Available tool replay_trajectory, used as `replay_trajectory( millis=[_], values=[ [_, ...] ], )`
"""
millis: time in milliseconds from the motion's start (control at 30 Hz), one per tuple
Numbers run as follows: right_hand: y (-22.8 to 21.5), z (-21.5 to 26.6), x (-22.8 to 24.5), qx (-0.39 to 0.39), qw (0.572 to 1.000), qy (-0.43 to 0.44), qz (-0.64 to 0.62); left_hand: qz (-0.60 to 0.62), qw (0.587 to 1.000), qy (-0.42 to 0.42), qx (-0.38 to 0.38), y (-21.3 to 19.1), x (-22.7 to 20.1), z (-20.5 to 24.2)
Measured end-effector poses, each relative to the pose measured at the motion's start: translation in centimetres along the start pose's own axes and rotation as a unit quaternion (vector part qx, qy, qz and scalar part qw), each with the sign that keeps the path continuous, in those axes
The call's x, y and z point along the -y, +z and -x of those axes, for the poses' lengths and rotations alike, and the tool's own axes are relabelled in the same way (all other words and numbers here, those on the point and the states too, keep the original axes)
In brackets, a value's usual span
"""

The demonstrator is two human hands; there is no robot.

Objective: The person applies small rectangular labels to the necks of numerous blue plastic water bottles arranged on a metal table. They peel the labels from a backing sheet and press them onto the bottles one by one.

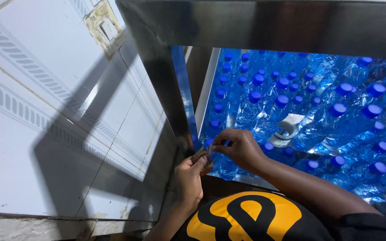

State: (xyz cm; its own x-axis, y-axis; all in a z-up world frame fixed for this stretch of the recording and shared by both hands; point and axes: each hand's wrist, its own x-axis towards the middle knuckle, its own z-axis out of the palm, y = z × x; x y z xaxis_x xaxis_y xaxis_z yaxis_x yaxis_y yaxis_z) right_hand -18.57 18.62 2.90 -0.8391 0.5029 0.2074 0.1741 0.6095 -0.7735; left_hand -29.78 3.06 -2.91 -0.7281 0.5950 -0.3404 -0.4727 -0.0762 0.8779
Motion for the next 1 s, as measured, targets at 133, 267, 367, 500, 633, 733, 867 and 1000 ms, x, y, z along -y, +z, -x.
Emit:
replay_trajectory(
  millis=[133, 267, 367, 500, 633, 733, 867, 1000],
  values=[
    [-2.5, -0.6, 2.2, 0.206, 0.955, 0.149, -0.155, 0.000, 1.000, -0.009, 0.013, -0.4, 0.6, -0.5],
    [-2.8, -1.5, 1.1, 0.174, 0.968, 0.160, -0.083, -0.005, 1.000, -0.021, 0.008, -0.4, 0.6, -0.4],
    [-1.5, -2.4, -1.0, 0.086, 0.984, 0.053, 0.150, -0.003, 0.999, -0.030, -0.014, -0.6, 0.3, -0.3],
    [1.0, -3.7, -2.6, 0.102, 0.979, -0.004, 0.174, 0.023, 0.998, -0.054, -0.001, -0.5, -0.7, 0.4],
    [2.8, -3.1, -3.3, 0.015, 0.978, -0.071, 0.197, 0.051, 0.996, -0.072, 0.001, -0.5, -1.5, 1.0],
    [2.6, -0.9, -4.1, 0.059, 0.939, -0.191, 0.280, 0.061, 0.996, -0.060, 0.008, -1.3, -0.5, 0.3],
    [2.5, 1.3, -4.5, 0.192, 0.914, -0.190, 0.304, 0.037, 0.997, -0.067, -0.004, -1.0, -1.7, 1.0],
    [1.3, 1.8, -2.7, 0.131, 0.960, -0.158, 0.192, 0.006, 1.000, -0.012, 0.011, -0.9, -0.5, 0.7]
  ],
)
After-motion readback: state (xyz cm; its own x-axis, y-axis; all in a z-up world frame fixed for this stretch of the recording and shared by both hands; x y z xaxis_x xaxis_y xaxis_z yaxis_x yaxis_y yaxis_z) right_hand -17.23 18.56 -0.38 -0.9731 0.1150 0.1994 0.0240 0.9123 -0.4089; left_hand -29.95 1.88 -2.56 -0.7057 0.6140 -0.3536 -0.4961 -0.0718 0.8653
